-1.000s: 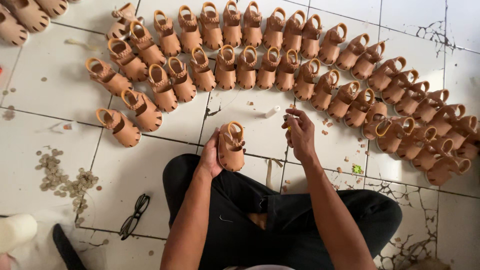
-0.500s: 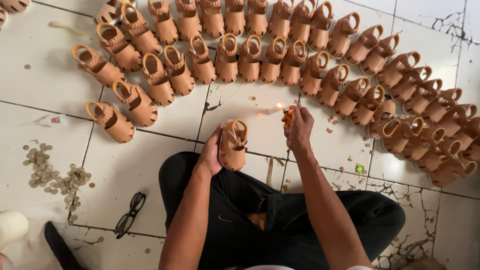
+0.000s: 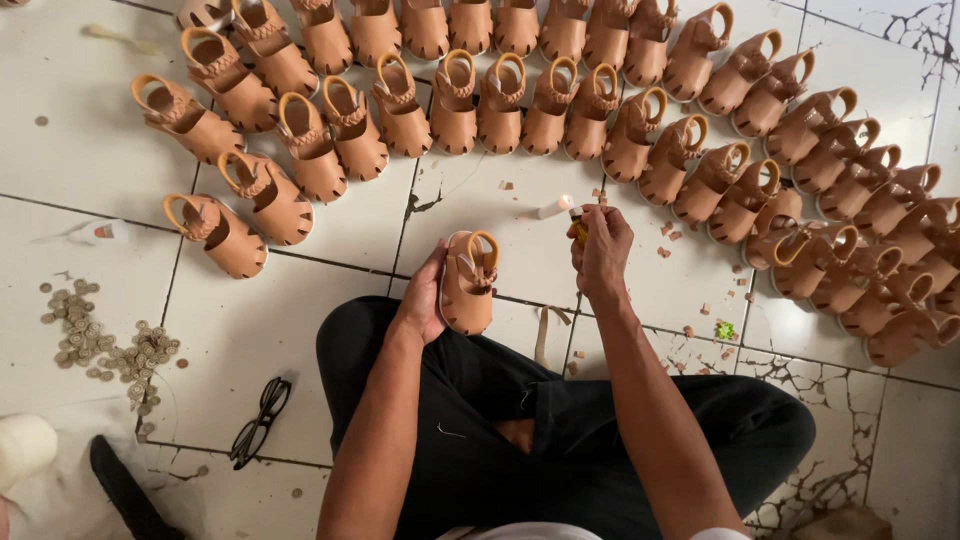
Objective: The person sits on the floor and assembles small sandals by heating a white sole with a candle and pressing it into the upper. They repeat this process for multiple units, using a lighter to ignite the candle and handling each sandal individually.
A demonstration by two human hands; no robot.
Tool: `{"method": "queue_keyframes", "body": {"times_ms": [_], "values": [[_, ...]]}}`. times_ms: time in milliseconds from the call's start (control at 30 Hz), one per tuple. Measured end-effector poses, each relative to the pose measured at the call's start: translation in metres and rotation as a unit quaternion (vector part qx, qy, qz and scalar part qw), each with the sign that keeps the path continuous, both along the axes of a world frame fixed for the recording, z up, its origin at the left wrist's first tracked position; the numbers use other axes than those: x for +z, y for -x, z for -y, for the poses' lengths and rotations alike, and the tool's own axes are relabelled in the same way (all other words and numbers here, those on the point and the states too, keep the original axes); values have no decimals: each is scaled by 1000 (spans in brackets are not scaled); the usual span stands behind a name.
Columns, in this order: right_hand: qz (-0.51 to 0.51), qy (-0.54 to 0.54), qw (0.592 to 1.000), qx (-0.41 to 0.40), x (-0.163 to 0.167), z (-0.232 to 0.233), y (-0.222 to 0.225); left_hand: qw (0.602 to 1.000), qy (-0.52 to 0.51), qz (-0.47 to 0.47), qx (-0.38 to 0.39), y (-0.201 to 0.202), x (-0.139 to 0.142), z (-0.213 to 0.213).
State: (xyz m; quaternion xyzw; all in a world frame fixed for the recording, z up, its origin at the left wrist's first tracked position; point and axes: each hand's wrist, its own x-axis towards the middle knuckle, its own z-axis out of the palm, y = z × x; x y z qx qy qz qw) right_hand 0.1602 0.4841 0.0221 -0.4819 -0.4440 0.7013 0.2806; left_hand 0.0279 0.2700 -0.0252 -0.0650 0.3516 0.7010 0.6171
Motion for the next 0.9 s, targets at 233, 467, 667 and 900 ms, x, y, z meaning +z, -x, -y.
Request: {"method": "queue_keyframes", "body": {"times_ms": [233, 467, 667, 900], "values": [[-9, -15, 1000, 6, -1, 0, -1, 1000, -5, 5, 1, 0, -1, -1], [2, -3, 1000, 9, 0, 1, -2, 1000, -11, -19, -6, -1, -3, -1], [8, -5, 1000, 5, 1, 1, -2, 1000, -18, -6, -3, -1, -5, 0], [-3, -3, 1000, 6, 1, 2, -2, 1000, -18, -8, -12, -2, -7, 1]]}}
